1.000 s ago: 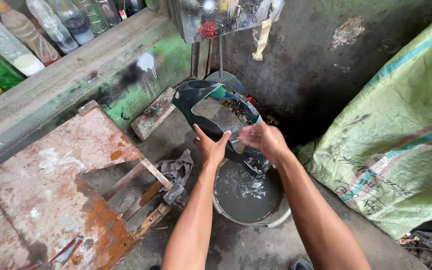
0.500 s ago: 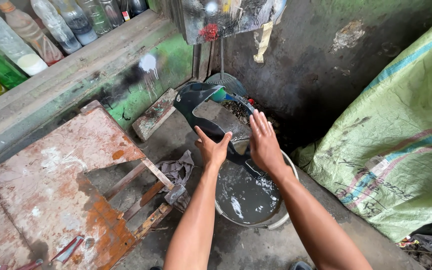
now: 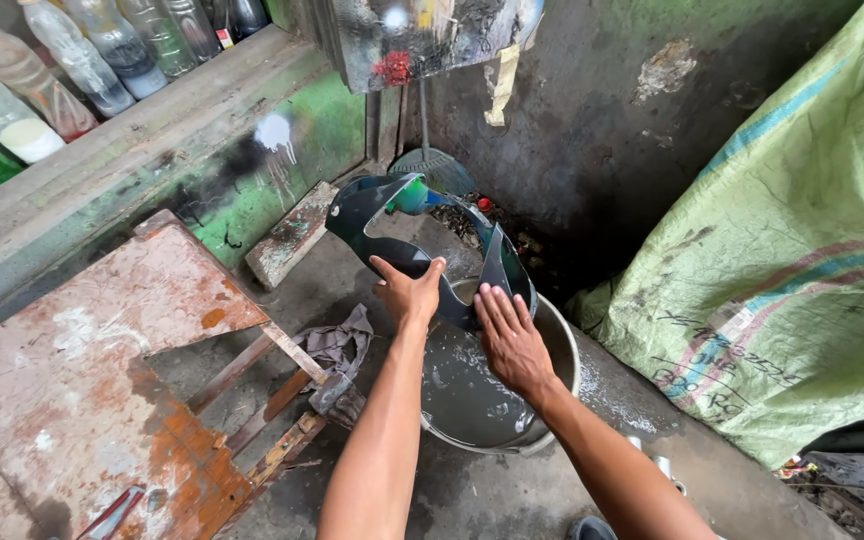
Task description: Cleaning and drying a motorcycle plastic fairing part in a bucket of water
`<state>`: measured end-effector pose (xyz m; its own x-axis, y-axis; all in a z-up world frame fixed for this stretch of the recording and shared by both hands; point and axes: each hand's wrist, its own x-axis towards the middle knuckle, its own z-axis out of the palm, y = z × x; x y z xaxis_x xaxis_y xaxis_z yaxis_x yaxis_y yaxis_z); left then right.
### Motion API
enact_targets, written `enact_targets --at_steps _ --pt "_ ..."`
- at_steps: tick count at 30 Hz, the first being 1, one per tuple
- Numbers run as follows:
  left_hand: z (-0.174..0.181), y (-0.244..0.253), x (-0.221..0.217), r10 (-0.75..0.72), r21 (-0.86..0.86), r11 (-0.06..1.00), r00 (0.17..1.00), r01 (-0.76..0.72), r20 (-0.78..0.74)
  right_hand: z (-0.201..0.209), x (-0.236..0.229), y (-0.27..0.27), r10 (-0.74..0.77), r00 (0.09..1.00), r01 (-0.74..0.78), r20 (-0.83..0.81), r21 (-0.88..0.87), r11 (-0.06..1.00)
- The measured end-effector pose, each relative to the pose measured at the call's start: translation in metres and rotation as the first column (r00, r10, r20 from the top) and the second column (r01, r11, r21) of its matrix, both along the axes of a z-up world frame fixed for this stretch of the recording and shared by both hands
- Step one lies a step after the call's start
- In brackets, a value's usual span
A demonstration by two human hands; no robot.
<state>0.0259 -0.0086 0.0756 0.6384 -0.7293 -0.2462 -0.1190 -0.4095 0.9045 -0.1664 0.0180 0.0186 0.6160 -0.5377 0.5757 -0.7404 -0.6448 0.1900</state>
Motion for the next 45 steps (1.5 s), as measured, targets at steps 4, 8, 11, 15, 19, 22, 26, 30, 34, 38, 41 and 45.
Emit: enact_targets --at_steps 4,8,11,15,19,22,26,30,34,38,41,45 --pt "0.006 0.000 -0.001 0.005 0.006 1.000 1.000 -0.005 -0.009 -0.007 -0.012 0.006 0.050 0.998 -0.050 -0.035 0.011 0.999" --pt "0.010 0.002 0.000 -0.007 0.012 1.000 1.000 0.007 -0.005 -0.012 -0.015 0.001 0.223 0.974 -0.223 0.034 -0.028 0.975" --pt "0.009 0.000 0.004 -0.027 0.053 0.998 1.000 0.026 0.013 -0.006 -0.013 -0.028 0.234 0.936 -0.224 0.264 -0.068 0.972" --pt "0.017 0.003 0.006 -0.113 0.080 0.991 0.993 0.110 0.036 0.067 -0.002 -0.037 -0.331 0.624 -0.026 0.708 0.443 0.896" --pt "0.010 -0.010 0.009 -0.132 0.073 0.989 0.991 0.130 0.021 0.047 -0.033 -0.071 -0.648 0.536 -0.320 0.542 0.840 0.438" --pt "0.001 -0.021 0.009 -0.173 0.075 0.983 0.983 0.168 0.067 0.069 -0.034 -0.056 -0.630 0.678 -0.307 0.379 0.925 0.226" --pt "0.012 -0.019 -0.004 -0.201 -0.047 0.979 0.980 0.201 -0.001 0.098 -0.020 -0.031 -0.723 0.544 -0.358 0.426 0.897 0.259" --pt "0.013 -0.006 -0.033 -0.070 -0.452 0.890 0.997 0.067 0.011 0.048 -0.033 -0.061 -0.804 0.221 -0.469 0.552 0.783 0.408" --pt "-0.045 0.008 -0.056 0.029 -0.361 0.933 0.997 0.000 0.074 0.124 -0.006 -0.032 -0.852 0.286 -0.302 0.439 0.885 0.354" --pt "-0.121 0.018 -0.067 -0.002 0.009 1.000 0.998 0.002 -0.070 0.115 -0.012 -0.041 -0.887 0.182 -0.345 0.425 0.872 0.347" --pt "-0.204 0.014 -0.064 0.111 0.208 0.975 0.982 -0.078 -0.152 0.072 -0.030 -0.055 -0.884 0.091 -0.408 0.459 0.827 0.388" --pt "-0.273 0.014 -0.061 0.262 0.390 0.905 0.946 -0.172 -0.192 0.033 -0.050 -0.071 -0.882 0.027 -0.432 0.470 0.801 0.414"
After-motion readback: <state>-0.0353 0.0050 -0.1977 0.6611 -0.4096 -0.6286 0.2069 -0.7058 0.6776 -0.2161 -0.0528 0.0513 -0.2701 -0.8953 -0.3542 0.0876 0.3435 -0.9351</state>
